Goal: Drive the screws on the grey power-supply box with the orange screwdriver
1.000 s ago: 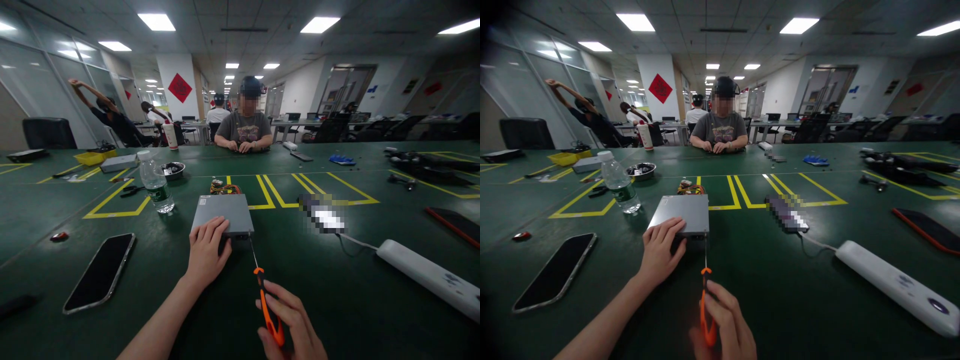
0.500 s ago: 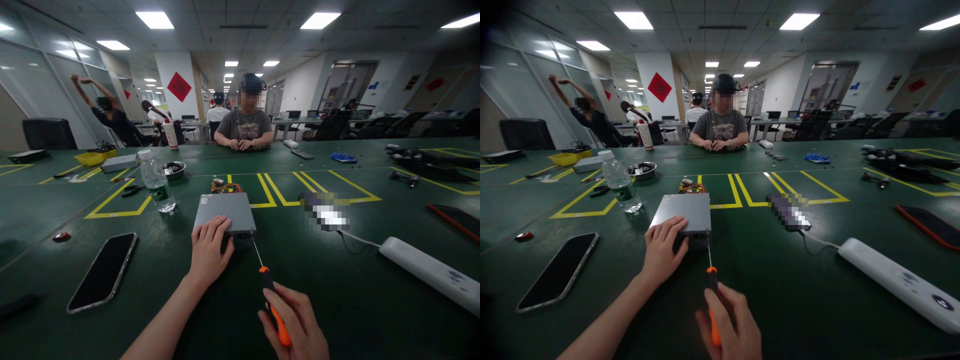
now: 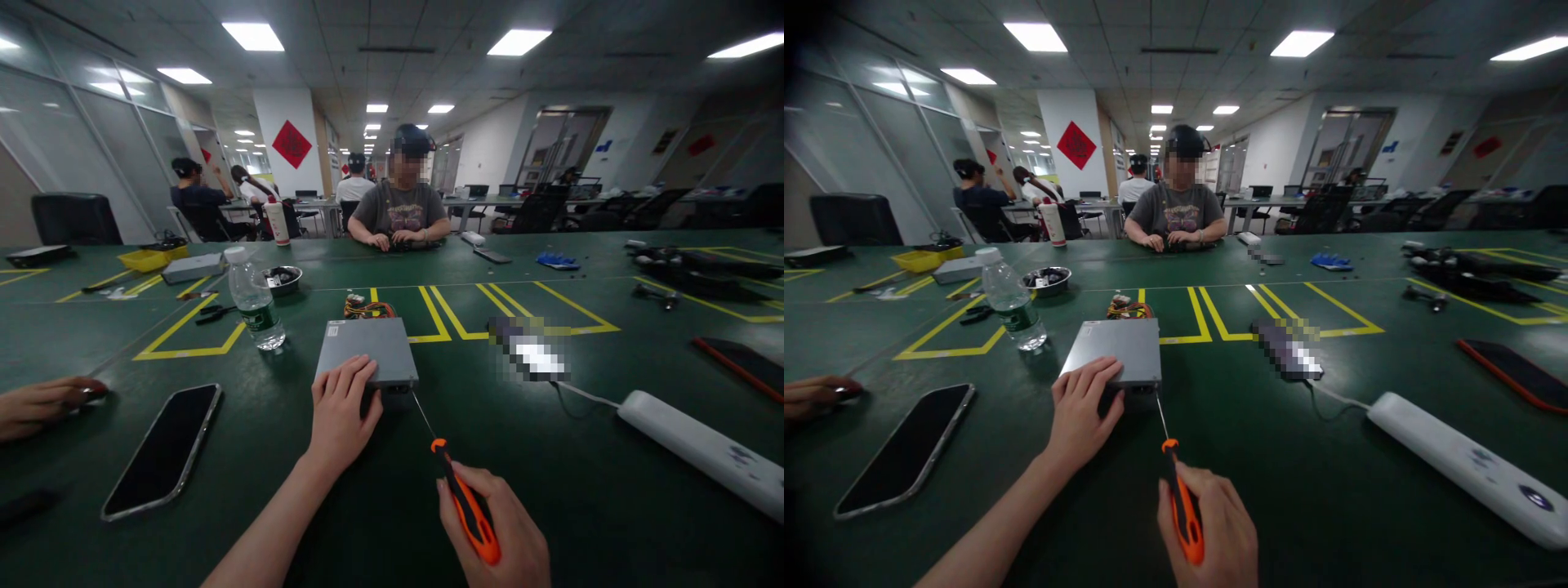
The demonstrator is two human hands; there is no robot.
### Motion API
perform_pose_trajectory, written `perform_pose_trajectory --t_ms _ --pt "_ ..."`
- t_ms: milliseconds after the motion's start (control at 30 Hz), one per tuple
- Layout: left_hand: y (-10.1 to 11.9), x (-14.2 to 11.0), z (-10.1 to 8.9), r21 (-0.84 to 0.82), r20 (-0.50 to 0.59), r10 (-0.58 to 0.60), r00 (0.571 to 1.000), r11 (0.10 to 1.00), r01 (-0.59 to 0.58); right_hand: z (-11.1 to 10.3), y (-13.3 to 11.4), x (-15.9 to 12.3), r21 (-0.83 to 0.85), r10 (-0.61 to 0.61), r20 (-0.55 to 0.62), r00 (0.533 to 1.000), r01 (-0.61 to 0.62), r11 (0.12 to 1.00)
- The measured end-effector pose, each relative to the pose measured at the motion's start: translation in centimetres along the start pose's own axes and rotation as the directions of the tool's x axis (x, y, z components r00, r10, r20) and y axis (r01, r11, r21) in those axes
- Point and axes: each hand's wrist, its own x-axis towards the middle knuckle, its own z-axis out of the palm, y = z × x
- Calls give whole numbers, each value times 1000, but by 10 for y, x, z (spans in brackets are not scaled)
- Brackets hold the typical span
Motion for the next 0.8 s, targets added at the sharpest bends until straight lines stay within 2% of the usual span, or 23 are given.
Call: perform_pose_trajectory --t_ms 167,500,800 --pt "0 0 0 -8 -5 4 1000 1000 -4 -2 -8 -3 43 35 -41 999 -33 999" --pt "-1 -1 1 1 9 2 1000 1000 -2 12 -10 10 91 -183 69 981 177 980" --pt "-1 -1 1 -13 4 -1 1000 1000 1 14 -9 10 51 -171 57 984 168 985"
